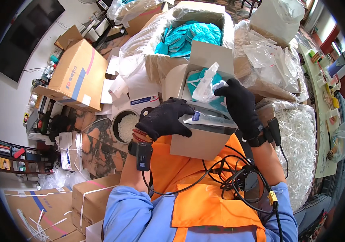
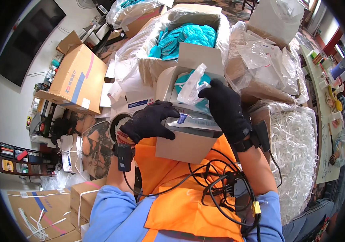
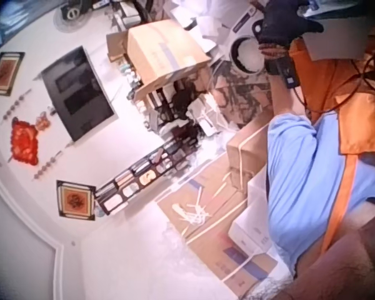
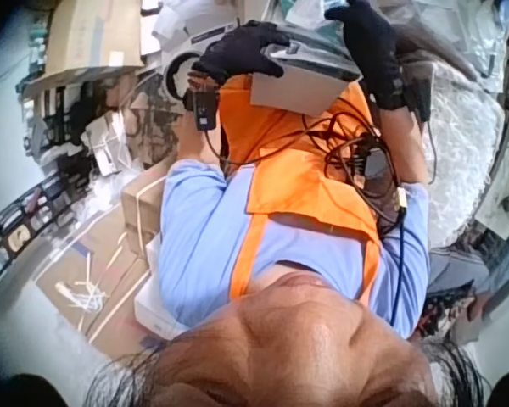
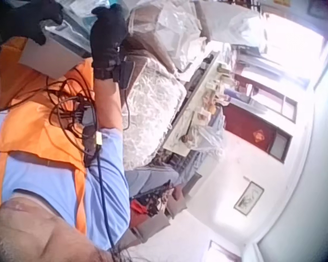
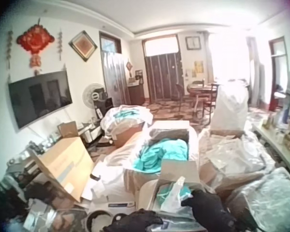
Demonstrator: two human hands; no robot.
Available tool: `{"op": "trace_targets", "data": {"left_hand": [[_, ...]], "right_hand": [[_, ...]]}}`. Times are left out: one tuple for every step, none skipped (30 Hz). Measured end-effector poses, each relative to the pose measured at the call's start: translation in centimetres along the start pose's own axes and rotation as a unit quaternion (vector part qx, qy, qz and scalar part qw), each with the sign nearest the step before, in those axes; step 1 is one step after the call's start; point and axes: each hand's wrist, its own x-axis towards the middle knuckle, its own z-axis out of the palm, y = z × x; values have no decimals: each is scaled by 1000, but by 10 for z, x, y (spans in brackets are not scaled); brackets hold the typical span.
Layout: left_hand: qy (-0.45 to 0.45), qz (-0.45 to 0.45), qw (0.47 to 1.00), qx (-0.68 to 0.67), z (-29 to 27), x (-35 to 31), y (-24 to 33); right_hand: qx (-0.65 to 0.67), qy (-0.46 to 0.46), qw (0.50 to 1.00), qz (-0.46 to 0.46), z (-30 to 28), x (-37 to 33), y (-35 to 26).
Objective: Placing individually wrapped medical masks into a product box.
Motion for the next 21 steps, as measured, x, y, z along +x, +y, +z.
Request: {"op": "trace_targets", "data": {"left_hand": [[17,4,1000,25,3,-2,-2],[24,2,1000,3,5,-1,-2],[32,1,999,-18,3,2,2],[39,0,999,-38,2,4,4],[46,2,998,-31,2,5,2],[54,2,998,-26,5,7,-5],[62,2,998,-20,7,8,-11],[74,-7,997,-19,10,10,-15],[87,-17,996,-17,13,13,-16],[100,-26,995,-16,15,16,-16],[119,-36,989,-73,17,17,-14],[135,-41,981,-132,19,21,-8],[149,-47,969,-190,19,25,-2],[128,-56,972,-188,17,29,4],[110,-71,974,-185,12,29,14],[92,-86,975,-182,10,31,19],[107,-71,964,-231,22,35,12],[128,-60,951,-276,39,36,-1],[143,-44,935,-323,46,40,-4],[151,-41,935,-318,50,41,-6],[157,-39,936,-314,49,44,-3]], "right_hand": [[12,-12,1000,18,-1,1,0],[25,-24,999,35,-3,3,-1],[37,-35,997,53,-3,4,-2],[50,-27,997,49,-2,5,-1],[62,-20,997,45,1,6,-1],[74,-14,996,40,3,8,-4],[77,-27,996,28,3,10,-9],[79,-40,996,16,1,10,-18],[82,-53,995,3,-1,9,-24],[80,-78,993,-25,1,7,-25],[79,-103,990,-52,5,5,-25],[74,-126,986,-75,8,1,-22],[51,-164,985,-31,14,-1,-20],[27,-201,979,13,22,-3,-17],[8,-241,969,55,26,-2,-18],[-3,-256,967,-3,21,0,-20],[18,-261,965,8,21,0,-20],[42,-267,963,13,21,1,-22],[62,-270,961,24,20,0,-20],[75,-243,967,6,21,-2,-18],[88,-217,972,-10,23,-4,-15]]}}
